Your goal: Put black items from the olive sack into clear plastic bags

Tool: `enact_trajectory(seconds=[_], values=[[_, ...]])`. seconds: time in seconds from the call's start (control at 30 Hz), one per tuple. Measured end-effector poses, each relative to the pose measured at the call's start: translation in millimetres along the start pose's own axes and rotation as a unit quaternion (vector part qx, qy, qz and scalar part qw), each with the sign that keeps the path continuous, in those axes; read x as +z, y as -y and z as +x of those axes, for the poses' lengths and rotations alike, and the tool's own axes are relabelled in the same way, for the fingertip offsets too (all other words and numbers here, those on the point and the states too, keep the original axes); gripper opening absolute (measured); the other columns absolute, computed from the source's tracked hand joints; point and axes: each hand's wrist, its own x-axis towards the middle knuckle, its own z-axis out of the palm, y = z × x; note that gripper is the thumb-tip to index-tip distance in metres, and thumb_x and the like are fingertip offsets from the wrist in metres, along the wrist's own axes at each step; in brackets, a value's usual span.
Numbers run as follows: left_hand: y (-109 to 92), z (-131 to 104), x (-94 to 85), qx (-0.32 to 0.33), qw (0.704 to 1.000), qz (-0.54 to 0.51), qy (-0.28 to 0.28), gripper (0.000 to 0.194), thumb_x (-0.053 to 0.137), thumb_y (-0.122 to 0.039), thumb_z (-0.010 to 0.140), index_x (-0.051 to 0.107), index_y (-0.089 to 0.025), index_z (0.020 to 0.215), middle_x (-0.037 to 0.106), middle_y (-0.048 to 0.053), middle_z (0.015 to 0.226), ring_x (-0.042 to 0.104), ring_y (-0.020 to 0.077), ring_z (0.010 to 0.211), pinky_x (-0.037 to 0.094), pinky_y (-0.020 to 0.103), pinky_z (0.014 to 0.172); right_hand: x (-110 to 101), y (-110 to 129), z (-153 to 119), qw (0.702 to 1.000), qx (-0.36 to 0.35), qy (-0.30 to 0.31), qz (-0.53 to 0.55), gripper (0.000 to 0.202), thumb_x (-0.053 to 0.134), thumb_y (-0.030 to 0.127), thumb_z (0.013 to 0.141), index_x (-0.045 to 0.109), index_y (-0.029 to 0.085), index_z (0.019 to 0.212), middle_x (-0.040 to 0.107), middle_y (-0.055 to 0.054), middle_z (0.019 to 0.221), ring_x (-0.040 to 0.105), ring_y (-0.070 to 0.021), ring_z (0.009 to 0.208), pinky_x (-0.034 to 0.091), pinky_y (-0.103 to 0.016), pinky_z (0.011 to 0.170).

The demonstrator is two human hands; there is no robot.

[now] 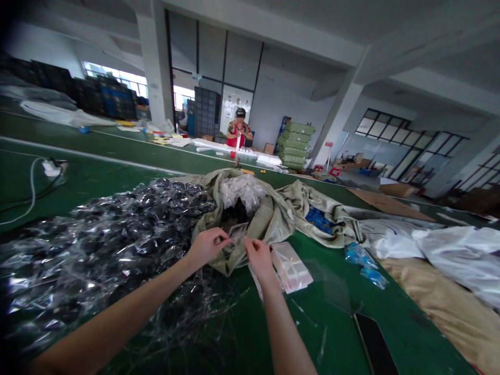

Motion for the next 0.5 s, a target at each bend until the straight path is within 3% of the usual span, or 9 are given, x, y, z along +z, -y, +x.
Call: enact_trajectory(seconds=[0.1,0.17,0.23,0.33,0.4,0.5], values=[[3,-3,-8.1,0.014,0.999,0.012,0.048,0.014,0.068,-0.033,0.082,0.067,-0.021,0.075,0.069,0.003,0.078,0.063,0.0164,0.074,0.046,0.027,0.071,7,15,-2,0.992,-0.078,-0.029,-0.09,0.024,0.06,0.042,0.082,0.063,0.018,0.088,0.064,-0.004,0.077,0.057,-0.0181,0.071,0.048,-0.03,0.066],[6,-3,-14.7,0.044,0.992,0.015,0.114,0.014,0.068,-0.032,0.082,0.067,-0.02,0.075,0.068,0.002,0.076,0.062,0.0159,0.073,0.045,0.026,0.069,6,23,-2,0.977,-0.158,-0.036,-0.141,0.037,0.062,0.032,0.081,0.06,0.018,0.115,0.064,-0.012,0.11,0.059,-0.0247,0.101,0.048,-0.038,0.087],[8,-4,-20.8,0.079,0.982,0.014,0.173,0.014,0.068,-0.031,0.083,0.068,-0.02,0.075,0.067,0.002,0.075,0.062,0.0154,0.073,0.044,0.025,0.069,2,28,-1,0.963,-0.209,0.043,-0.165,0.04,0.061,0.025,0.081,0.061,0.02,0.12,0.063,-0.012,0.122,0.055,-0.0261,0.115,0.044,-0.04,0.097],[8,-6,-25.9,0.104,0.972,0.012,0.211,0.014,0.066,-0.031,0.084,0.068,-0.02,0.076,0.066,0.002,0.075,0.063,0.0154,0.076,0.044,0.024,0.07,-1,28,0,0.945,-0.179,0.219,-0.165,0.019,0.059,0.02,0.081,0.072,0.022,0.095,0.073,-0.004,0.091,0.067,-0.0206,0.086,0.05,-0.032,0.08],[6,-9,-25.1,0.081,0.982,0.022,0.168,0.012,0.064,-0.031,0.086,0.068,-0.02,0.081,0.067,0.003,0.082,0.063,0.0162,0.08,0.045,0.025,0.073,0,26,-1,0.948,-0.133,0.236,-0.169,0.013,0.06,0.021,0.081,0.073,0.022,0.082,0.073,-0.002,0.075,0.066,-0.0181,0.069,0.049,-0.029,0.068],[-1,-15,-18.2,0.003,0.998,0.057,0.017,0.012,0.061,-0.032,0.086,0.064,-0.02,0.09,0.066,0.006,0.094,0.063,0.0189,0.086,0.046,0.028,0.077,6,25,-5,0.968,-0.086,0.127,-0.2,0.012,0.061,0.022,0.08,0.073,0.021,0.079,0.073,-0.003,0.073,0.067,-0.0193,0.066,0.049,-0.03,0.065]])
